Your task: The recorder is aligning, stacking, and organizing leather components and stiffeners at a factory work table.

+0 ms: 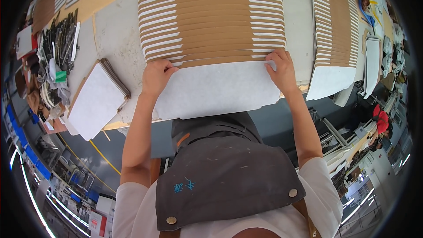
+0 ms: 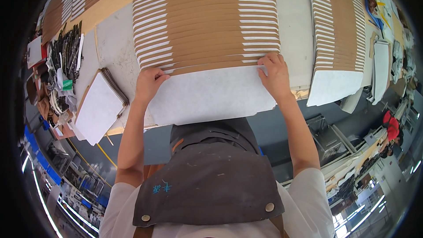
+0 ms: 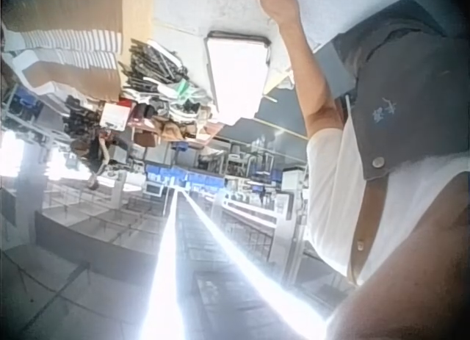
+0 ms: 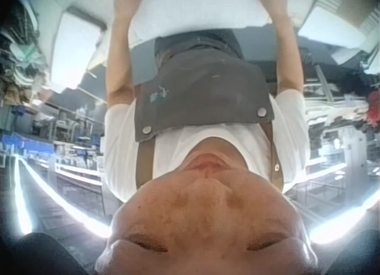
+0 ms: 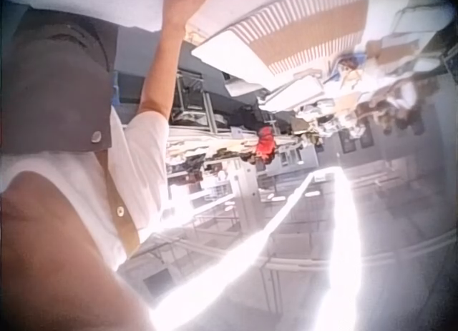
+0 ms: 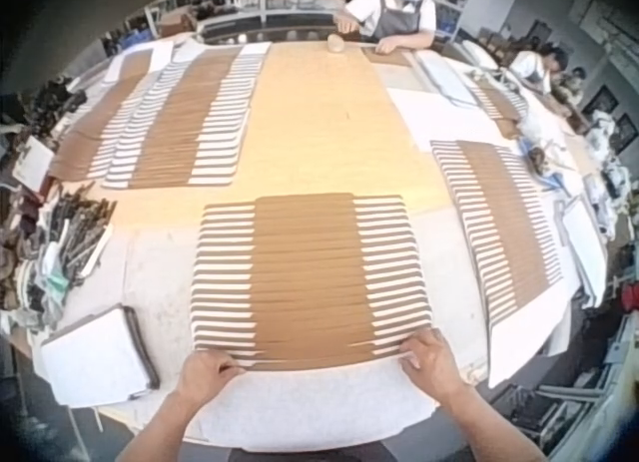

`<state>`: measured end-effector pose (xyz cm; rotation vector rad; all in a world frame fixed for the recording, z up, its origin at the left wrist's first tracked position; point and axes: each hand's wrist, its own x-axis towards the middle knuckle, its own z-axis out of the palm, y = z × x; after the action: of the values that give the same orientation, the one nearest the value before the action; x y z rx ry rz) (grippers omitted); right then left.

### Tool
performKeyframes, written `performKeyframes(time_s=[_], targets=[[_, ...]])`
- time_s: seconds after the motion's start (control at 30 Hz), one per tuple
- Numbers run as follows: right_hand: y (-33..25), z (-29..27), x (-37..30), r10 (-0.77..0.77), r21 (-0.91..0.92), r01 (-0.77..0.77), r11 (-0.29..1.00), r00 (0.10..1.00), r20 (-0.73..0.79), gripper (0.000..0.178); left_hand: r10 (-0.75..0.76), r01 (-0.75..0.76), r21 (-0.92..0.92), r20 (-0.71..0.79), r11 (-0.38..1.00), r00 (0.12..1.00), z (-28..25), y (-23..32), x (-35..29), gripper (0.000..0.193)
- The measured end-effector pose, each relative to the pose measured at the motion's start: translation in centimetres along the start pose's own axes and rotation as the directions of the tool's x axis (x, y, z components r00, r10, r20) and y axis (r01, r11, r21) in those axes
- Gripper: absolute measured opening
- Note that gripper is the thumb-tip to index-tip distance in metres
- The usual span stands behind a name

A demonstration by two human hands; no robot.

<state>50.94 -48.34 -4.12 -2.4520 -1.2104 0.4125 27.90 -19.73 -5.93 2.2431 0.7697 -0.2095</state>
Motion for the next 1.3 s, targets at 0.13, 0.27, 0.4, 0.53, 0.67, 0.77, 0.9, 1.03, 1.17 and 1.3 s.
performKeyframes(time_s=[0.13, 0.27, 0.4, 0.53, 0.67, 0.77, 0.9, 1.03, 1.17, 1.3], targets=[[-0.1, 0.1, 0.3, 0.049, 0.010, -0.049, 0.999, 0.998, 0.050, 0.022, -0.004, 0.004, -0.024, -0.011, 1.000, 1.000, 0.0, -0.1, 0.3, 0.014], [-0.1, 0.1, 0.4, 0.023, -0.041, -0.020, 0.999, 0.997, 0.072, 0.022, -0.018, 0.018, -0.002, 0.004, 1.000, 1.000, 0.0, 0.1, 0.4, 0.014], [0.1, -0.1, 0.9, 0.057, -0.038, -0.053, 0.998, 0.991, 0.118, 0.017, -0.003, 0.002, -0.022, -0.040, 1.000, 0.999, 0.4, 0.0, 0.1, 0.015], [1.6, -1.1, 0.7, 0.142, -0.100, -0.127, 0.987, 0.978, 0.153, 0.011, 0.047, -0.053, -0.041, -0.130, 0.998, 0.990, 0.7, 0.4, 0.0, 0.014], [1.9, -1.0, 0.8, 0.191, -0.083, -0.180, 0.980, 0.970, 0.153, 0.009, 0.261, -0.252, 0.066, -0.279, 0.965, 0.924, 1.5, 1.7, 0.9, 0.014], [1.2, 0.1, 0.9, 0.141, 0.010, -0.142, 0.990, 0.987, 0.076, 0.011, 0.281, -0.275, 0.058, -0.259, 0.960, 0.924, 2.5, 1.7, 1.5, 0.013], [0.0, 1.5, 0.8, 0.089, 0.141, -0.086, 0.986, 0.996, -0.016, 0.017, 0.317, -0.305, 0.085, -0.263, 0.948, 0.911, 2.6, 2.0, 1.9, 0.010], [-0.9, 1.5, 0.9, 0.070, 0.038, -0.070, 0.997, 0.998, 0.005, 0.018, 0.249, -0.222, 0.133, -0.242, 0.966, 0.938, 2.8, 2.4, 2.0, 0.011], [-2.5, 1.7, 0.8, 0.082, -0.074, -0.084, 0.994, 0.996, -0.022, 0.028, 0.180, -0.166, 0.078, -0.227, 0.983, 0.957, 2.9, 2.1, 2.2, 0.013], [-5.4, 3.4, 0.6, -0.127, -0.068, 0.122, 0.990, 0.988, -0.084, 0.049, 0.229, -0.174, 0.186, -0.340, 0.967, 0.912, 3.5, 3.9, 0.9, 0.031]])
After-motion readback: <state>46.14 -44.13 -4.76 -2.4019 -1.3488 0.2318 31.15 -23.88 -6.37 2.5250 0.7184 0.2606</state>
